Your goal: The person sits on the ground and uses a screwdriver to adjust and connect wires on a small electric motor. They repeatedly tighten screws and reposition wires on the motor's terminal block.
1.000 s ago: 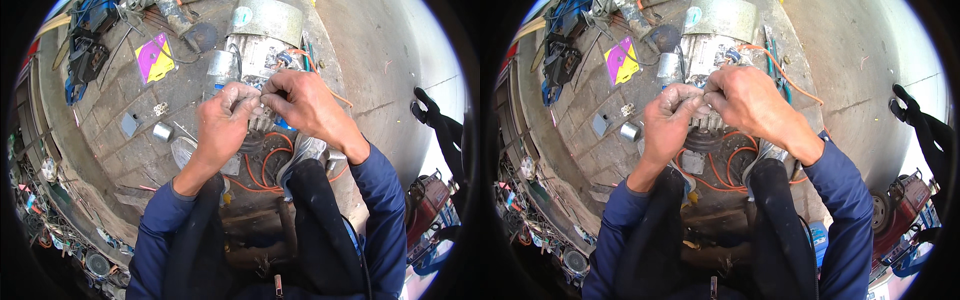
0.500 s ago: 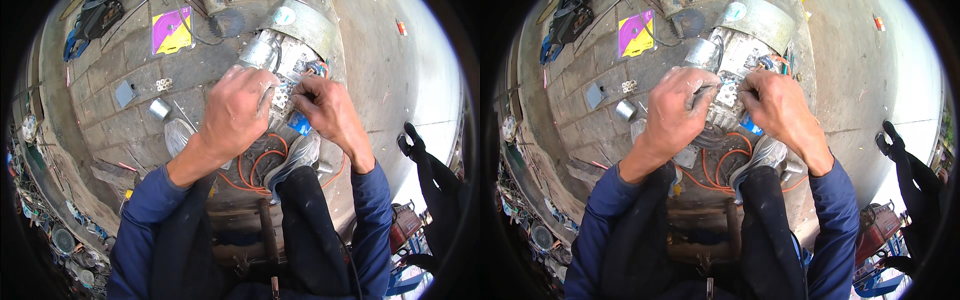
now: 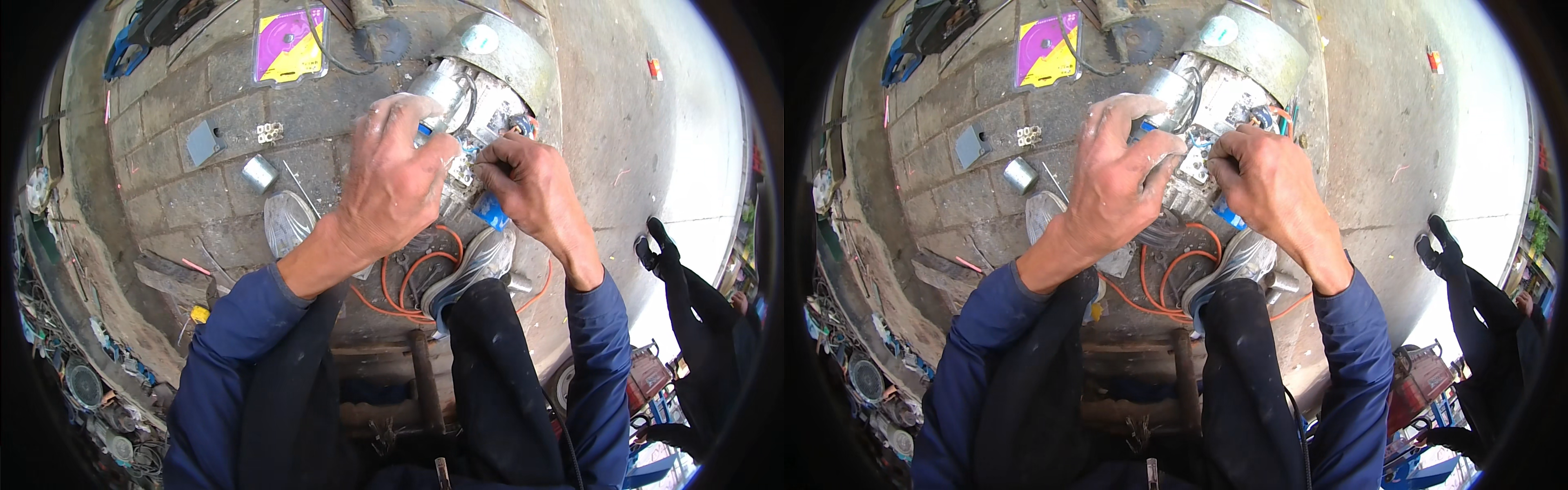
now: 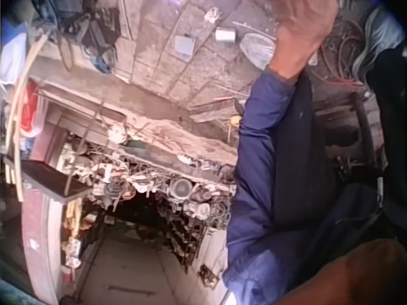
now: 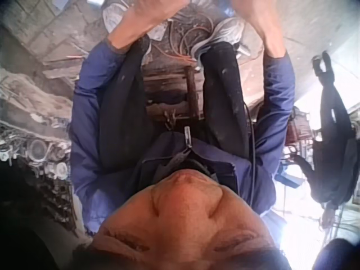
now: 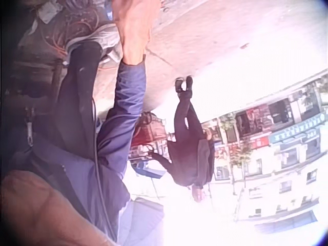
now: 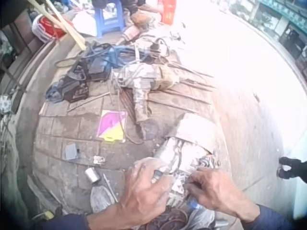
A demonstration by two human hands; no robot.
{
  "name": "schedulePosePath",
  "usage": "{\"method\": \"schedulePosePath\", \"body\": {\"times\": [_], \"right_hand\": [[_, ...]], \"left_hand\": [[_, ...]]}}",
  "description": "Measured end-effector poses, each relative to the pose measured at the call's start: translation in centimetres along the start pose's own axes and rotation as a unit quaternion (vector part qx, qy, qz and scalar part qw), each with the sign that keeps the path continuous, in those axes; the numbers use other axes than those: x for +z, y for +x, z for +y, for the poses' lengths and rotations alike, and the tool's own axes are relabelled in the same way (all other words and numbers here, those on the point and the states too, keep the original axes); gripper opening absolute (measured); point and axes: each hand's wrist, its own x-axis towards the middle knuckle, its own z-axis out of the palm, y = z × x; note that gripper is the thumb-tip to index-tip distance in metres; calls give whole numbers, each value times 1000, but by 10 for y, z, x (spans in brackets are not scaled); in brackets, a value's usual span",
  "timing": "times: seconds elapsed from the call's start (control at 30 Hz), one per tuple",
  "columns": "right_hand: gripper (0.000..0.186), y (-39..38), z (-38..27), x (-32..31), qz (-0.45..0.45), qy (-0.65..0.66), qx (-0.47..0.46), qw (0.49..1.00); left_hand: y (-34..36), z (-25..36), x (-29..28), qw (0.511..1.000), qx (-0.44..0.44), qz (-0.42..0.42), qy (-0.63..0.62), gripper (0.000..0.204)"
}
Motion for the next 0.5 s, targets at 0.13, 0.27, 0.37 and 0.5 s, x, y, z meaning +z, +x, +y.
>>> {"method": "schedulePosePath", "body": {"times": [0.13, 0.27, 0.37, 0.5], "right_hand": [[15, 3, -2, -2, -9, 6, 27, 1000], [17, 7, -4, -3, -24, 28, 88, 995], [19, 11, -3, -5, -37, 31, 102, 994], [21, 13, 1, -4, -28, 59, 91, 994]], "left_hand": [[-1, 0, 1, 1000, -1, -2, -3, 31], [-4, 3, 1, 1000, 0, -16, -4, 33], [-6, 3, 2, 1000, 8, -19, 1, 35], [-10, 4, 8, 1000, 9, -13, 14, 35]]}}
